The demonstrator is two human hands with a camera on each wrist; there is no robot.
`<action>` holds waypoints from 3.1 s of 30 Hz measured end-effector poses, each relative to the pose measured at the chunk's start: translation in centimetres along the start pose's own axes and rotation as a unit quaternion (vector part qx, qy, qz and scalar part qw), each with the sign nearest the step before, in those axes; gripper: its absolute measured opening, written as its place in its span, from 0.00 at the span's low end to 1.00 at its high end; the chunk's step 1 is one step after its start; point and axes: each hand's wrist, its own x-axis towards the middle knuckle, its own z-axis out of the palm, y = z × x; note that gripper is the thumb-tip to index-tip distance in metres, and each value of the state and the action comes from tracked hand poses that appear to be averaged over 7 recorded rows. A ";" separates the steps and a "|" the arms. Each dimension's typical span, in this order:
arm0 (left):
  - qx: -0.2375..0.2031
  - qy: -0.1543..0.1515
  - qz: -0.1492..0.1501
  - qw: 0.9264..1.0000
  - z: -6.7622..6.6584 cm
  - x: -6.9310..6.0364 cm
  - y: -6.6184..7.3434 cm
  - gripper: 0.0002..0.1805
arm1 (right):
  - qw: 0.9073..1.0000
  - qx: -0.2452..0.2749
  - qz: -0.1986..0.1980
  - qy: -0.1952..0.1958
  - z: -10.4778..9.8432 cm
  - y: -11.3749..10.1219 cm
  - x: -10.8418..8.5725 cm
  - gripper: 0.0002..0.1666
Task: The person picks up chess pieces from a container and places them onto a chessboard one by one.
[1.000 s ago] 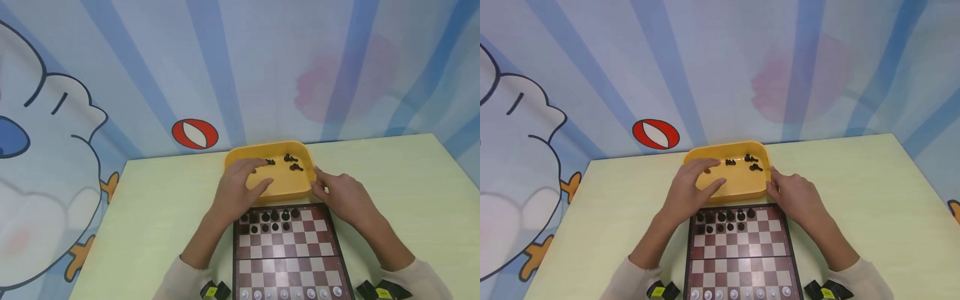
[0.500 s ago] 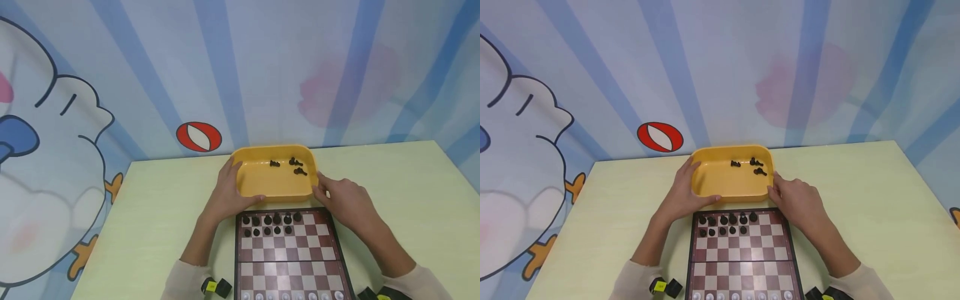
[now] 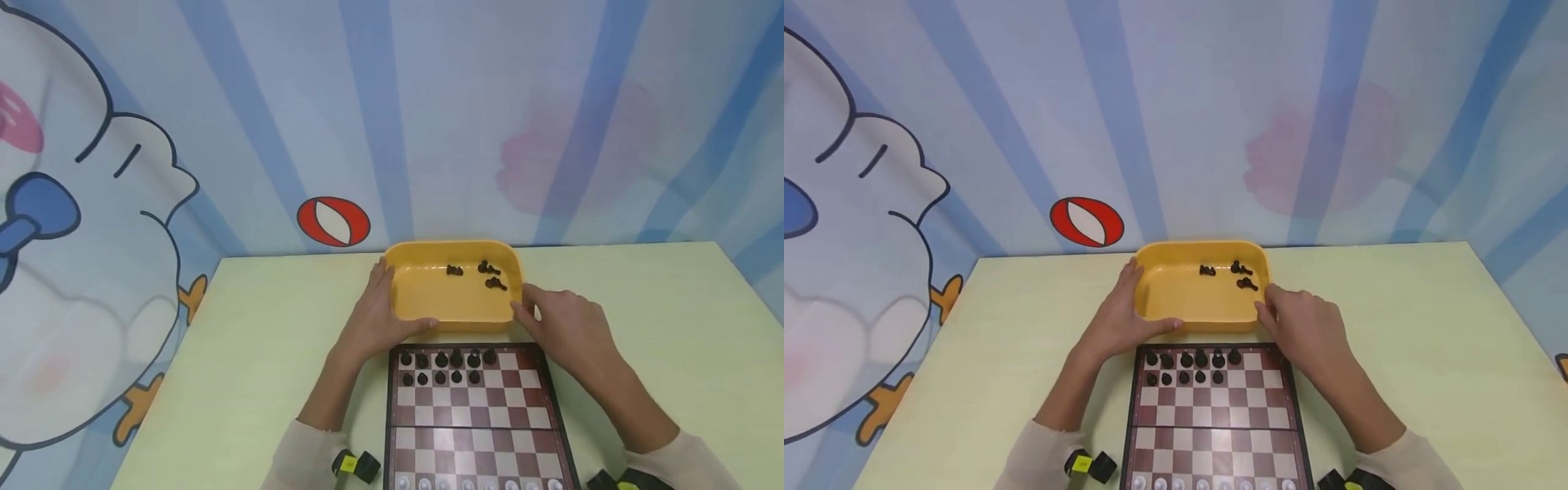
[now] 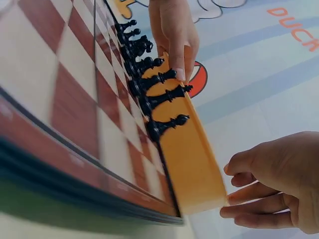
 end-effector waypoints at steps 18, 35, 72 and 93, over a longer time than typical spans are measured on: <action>-0.005 -0.013 -0.008 1.000 0.6 1.9 0.6 0.70 | 0.988 -0.040 -0.073 -0.128 -0.2 0.7 10.4 0.17; 0.005 -0.021 0.009 1.000 0.9 2.0 1.8 0.66 | 0.969 -0.164 -0.056 -0.175 0.9 0.8 10.9 0.13; 0.019 -0.033 -0.001 0.999 0.9 0.8 1.8 0.67 | 0.990 -0.079 -0.048 -0.107 0.0 0.6 7.1 0.11; 0.029 -0.028 -0.023 0.999 0.5 0.3 1.2 0.68 | 0.994 -0.036 -0.088 -0.048 -1.1 0.6 4.3 0.15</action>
